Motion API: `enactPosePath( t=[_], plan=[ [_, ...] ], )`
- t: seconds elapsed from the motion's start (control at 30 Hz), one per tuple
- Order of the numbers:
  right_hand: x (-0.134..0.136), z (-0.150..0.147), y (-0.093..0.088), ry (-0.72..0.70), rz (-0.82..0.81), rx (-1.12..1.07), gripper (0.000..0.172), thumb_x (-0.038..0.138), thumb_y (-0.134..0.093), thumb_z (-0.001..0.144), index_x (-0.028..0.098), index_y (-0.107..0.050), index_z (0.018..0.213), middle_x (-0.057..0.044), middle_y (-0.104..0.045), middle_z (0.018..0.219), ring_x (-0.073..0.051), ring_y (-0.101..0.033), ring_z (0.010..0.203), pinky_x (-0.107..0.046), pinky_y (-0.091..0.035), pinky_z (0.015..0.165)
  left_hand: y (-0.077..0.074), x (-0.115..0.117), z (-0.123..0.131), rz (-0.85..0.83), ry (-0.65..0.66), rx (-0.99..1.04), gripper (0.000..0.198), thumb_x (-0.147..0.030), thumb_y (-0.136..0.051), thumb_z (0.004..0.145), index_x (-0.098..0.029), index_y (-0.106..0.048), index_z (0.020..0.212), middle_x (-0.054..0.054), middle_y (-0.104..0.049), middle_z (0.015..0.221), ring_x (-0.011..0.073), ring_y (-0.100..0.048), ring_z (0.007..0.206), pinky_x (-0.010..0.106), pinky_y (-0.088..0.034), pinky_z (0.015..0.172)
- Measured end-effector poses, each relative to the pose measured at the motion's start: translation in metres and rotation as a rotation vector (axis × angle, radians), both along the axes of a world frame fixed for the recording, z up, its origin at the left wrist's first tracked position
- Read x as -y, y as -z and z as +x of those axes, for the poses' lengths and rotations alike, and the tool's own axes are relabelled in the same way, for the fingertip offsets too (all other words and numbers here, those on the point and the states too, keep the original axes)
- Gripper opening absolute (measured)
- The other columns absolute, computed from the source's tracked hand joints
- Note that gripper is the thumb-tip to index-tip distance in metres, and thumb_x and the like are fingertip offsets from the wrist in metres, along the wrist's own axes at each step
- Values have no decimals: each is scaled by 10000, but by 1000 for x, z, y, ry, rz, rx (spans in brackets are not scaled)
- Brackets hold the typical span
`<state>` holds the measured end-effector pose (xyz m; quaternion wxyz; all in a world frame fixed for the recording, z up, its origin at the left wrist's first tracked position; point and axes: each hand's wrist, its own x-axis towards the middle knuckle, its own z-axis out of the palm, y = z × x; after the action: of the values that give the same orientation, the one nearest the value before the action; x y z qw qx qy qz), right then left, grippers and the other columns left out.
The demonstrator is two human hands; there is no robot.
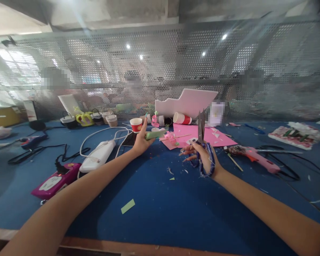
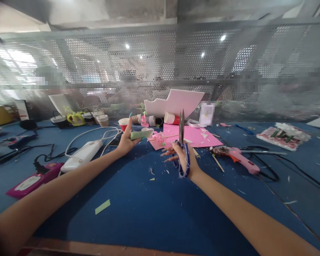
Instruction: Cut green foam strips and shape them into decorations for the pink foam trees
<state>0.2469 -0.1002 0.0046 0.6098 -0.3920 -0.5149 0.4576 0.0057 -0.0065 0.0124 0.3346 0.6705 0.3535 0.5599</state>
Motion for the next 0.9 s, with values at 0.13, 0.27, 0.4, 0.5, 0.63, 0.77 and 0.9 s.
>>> enactPosePath(
  t=[0.13, 0.27, 0.4, 0.5, 0.63, 0.77, 0.9],
  plan=[
    [-5, 2, -4, -12, -70, -41, 360, 469, -732, 653, 162, -600, 788, -89, -708, 827, -263, -687, 843, -364, -580, 713, 6, 1, 9, 299, 86, -114, 335, -222, -718, 668, -176, -696, 999, 78, -728, 858, 275, -633, 1010, 513, -402, 994],
    [-2, -2, -9, -54, -72, -93, 362, 415, -782, 607, 185, -545, 756, -87, -708, 876, -286, -671, 923, -440, -545, 834, -1, 13, 24, 544, 70, -136, 30, -245, -719, 697, -248, -738, 720, 75, -693, 1060, 281, -475, 1237, 524, -390, 1012],
    [3, -6, -11, -31, 24, -76, 434, 378, -831, 527, 201, -492, 735, -74, -694, 879, -282, -663, 930, -469, -515, 865, -16, 26, 33, 626, 36, -151, 56, -248, -726, 698, -295, -737, 726, 35, -608, 1232, 263, -430, 1270, 522, -377, 1023],
    [5, -6, -12, 118, 122, -53, 492, 328, -862, 458, 201, -489, 753, -58, -674, 898, -270, -644, 961, -455, -506, 871, -24, 31, 35, 631, 101, -123, 77, -252, -715, 710, -309, -737, 756, 18, -577, 1274, 250, -435, 1259, 518, -375, 1032],
    [7, -6, -16, -31, 92, -71, 381, 362, -817, 551, 194, -514, 707, -46, -670, 837, -257, -655, 909, -436, -544, 808, -28, 36, 37, 562, 203, -117, 85, -265, -721, 701, -295, -738, 778, 19, -561, 1294, 255, -471, 1227, 516, -381, 1033],
    [10, -9, -19, -81, 39, -86, 366, 365, -813, 556, 193, -507, 660, -26, -655, 747, -227, -667, 752, -429, -572, 720, -28, 36, 42, 329, 218, 51, 448, -293, -743, 675, -328, -636, 1109, 30, -479, 1375, 247, -530, 1169, 480, -437, 981],
    [6, -6, -17, 44, 71, -76, 433, 324, -851, 469, 199, -492, 677, 8, -596, 691, -185, -629, 655, -391, -579, 653, -28, 31, 44, -192, 331, 283, 531, -524, -620, 737, -258, -562, 1193, 71, -596, 1238, 258, -608, 1051, 404, -537, 799]
  ],
)
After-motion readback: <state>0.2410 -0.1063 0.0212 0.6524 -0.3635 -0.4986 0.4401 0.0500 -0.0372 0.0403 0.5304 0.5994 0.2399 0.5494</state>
